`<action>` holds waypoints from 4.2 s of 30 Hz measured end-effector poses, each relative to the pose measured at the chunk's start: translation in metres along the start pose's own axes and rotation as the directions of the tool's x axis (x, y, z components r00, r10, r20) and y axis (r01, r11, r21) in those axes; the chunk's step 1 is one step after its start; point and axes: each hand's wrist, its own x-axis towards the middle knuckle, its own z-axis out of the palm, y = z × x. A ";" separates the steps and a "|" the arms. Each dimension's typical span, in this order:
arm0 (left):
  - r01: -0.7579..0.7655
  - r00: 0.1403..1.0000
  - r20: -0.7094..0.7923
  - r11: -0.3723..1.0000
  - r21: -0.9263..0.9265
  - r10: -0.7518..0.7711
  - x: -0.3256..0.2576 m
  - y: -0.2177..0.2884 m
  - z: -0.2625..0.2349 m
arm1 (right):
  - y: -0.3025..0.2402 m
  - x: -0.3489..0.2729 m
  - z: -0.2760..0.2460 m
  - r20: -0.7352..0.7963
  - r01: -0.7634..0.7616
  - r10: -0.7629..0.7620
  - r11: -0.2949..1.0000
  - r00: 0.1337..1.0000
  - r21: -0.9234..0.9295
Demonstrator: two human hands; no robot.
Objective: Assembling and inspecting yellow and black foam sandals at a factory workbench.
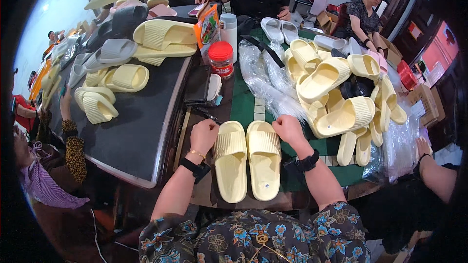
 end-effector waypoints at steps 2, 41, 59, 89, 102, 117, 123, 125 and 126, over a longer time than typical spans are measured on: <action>-0.029 0.999 0.020 0.999 -0.031 0.029 -0.002 0.008 -0.002 | -0.004 -0.003 0.004 -0.095 0.036 -0.025 0.993 0.995 0.111; -0.198 0.954 0.148 0.918 -0.343 0.261 -0.025 0.071 0.012 | -0.044 -0.029 0.023 0.076 0.031 -0.266 0.376 0.961 0.926; -0.147 0.964 0.153 0.920 -0.364 0.215 -0.026 0.075 0.013 | -0.042 -0.029 0.026 0.087 0.022 -0.277 0.368 0.957 0.929; -0.075 0.978 0.150 0.910 -0.408 0.148 -0.026 0.073 0.018 | -0.042 -0.031 0.023 0.160 -0.073 -0.257 0.318 0.953 0.945; -0.089 0.975 0.150 0.909 -0.408 0.162 -0.028 0.072 0.015 | -0.040 -0.029 0.025 0.136 -0.048 -0.237 0.346 0.962 0.937; -0.150 0.970 0.119 0.911 -0.384 0.210 -0.029 0.071 0.015 | -0.040 -0.031 0.027 0.125 -0.022 -0.246 0.383 0.961 0.923; -0.197 0.964 0.094 0.904 -0.379 0.249 -0.030 0.070 0.015 | -0.042 -0.032 0.025 0.128 -0.011 -0.229 0.453 0.965 0.891; -0.180 0.969 0.093 0.913 -0.367 0.228 -0.030 0.070 0.014 | -0.043 -0.033 0.025 0.122 -0.016 -0.202 0.459 0.972 0.888; -0.180 0.969 0.093 0.912 -0.368 0.228 -0.030 0.070 0.014 | -0.043 -0.034 0.026 0.100 -0.001 -0.199 0.449 0.975 0.894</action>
